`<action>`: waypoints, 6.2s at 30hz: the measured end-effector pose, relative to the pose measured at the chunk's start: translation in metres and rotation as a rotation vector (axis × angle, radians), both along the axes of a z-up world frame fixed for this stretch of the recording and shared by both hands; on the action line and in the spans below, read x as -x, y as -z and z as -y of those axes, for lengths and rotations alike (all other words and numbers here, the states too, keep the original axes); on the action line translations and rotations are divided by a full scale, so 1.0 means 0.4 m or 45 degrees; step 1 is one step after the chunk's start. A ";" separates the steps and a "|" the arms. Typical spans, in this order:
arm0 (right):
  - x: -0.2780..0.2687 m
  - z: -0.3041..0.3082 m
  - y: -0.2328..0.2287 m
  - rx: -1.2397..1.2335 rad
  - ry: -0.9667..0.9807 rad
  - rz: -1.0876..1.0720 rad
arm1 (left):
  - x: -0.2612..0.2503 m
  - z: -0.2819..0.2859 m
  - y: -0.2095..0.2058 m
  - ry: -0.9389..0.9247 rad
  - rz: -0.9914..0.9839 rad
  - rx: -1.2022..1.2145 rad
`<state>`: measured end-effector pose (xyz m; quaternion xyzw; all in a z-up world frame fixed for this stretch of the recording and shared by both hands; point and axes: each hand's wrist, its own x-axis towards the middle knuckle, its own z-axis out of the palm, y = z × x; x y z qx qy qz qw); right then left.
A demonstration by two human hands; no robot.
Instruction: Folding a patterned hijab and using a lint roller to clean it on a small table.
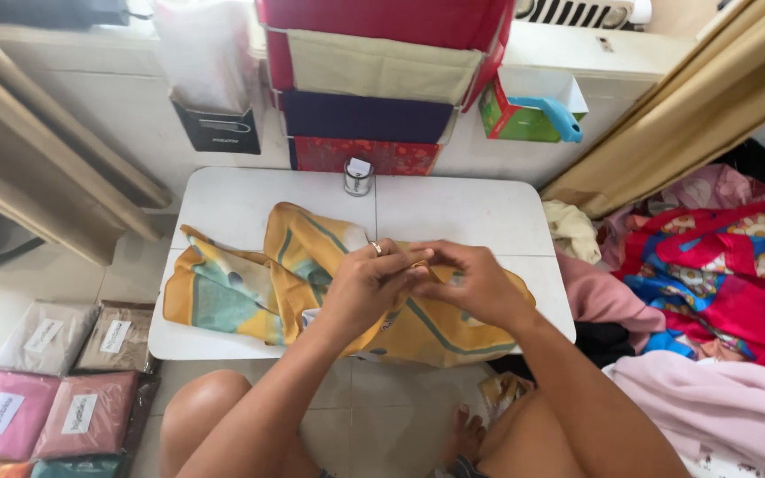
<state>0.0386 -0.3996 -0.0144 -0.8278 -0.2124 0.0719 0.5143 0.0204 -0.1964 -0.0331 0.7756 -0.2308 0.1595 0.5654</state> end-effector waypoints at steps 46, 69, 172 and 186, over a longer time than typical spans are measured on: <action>-0.089 0.272 0.010 -0.832 0.554 0.684 | -0.162 0.000 0.235 -0.479 0.118 -0.942; -0.116 0.566 -0.030 -1.077 1.106 0.918 | -0.037 -0.353 -0.069 -1.000 0.403 -0.451; -0.202 0.448 0.172 0.651 0.414 -0.339 | -0.055 -0.242 0.243 0.057 -1.044 -1.332; -0.172 0.432 0.104 0.603 0.422 -0.397 | -0.105 -0.370 0.085 -0.297 -0.533 -0.928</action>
